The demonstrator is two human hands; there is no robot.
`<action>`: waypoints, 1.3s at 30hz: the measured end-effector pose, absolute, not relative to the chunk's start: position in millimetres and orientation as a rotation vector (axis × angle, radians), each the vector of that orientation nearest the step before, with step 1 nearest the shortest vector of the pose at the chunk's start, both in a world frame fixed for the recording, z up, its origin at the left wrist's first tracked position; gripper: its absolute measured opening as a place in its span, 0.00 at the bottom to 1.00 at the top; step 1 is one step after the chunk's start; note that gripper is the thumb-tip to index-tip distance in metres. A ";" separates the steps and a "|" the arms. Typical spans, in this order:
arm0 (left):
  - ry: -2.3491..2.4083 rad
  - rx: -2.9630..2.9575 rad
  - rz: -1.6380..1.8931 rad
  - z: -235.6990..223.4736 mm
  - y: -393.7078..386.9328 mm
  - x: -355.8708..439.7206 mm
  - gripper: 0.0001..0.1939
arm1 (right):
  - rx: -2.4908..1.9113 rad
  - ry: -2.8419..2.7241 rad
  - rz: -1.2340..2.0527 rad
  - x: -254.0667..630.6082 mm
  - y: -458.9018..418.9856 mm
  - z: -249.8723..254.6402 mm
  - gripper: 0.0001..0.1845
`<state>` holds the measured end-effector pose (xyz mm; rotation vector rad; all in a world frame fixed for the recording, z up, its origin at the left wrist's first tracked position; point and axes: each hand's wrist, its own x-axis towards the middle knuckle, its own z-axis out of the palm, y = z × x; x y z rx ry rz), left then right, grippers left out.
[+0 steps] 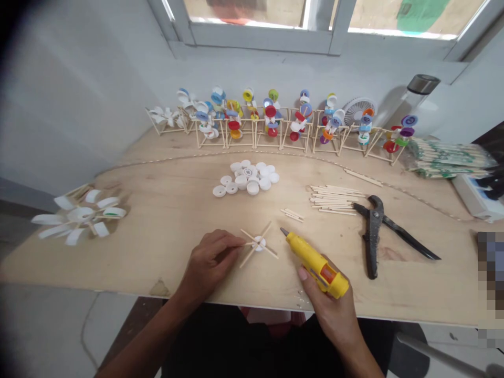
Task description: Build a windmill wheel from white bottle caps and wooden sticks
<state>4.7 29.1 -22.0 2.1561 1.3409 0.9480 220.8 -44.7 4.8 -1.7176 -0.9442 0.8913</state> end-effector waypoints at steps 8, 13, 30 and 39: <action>1.383 2.164 0.896 -20.6 29.4 7.3 0.08 | -1.710 -1.010 0.885 222.6 -45.3 2.7 0.16; 1.390 2.175 0.876 -18.8 29.7 9.4 0.08 | -1.708 -0.988 0.912 222.7 -45.7 2.2 0.16; 1.403 2.218 0.839 -19.2 30.3 9.7 0.09 | -1.727 -1.014 0.890 223.2 -45.6 1.8 0.16; 1.393 2.236 0.827 -20.2 30.2 8.9 0.09 | -1.726 -1.030 0.892 224.0 -45.0 2.4 0.16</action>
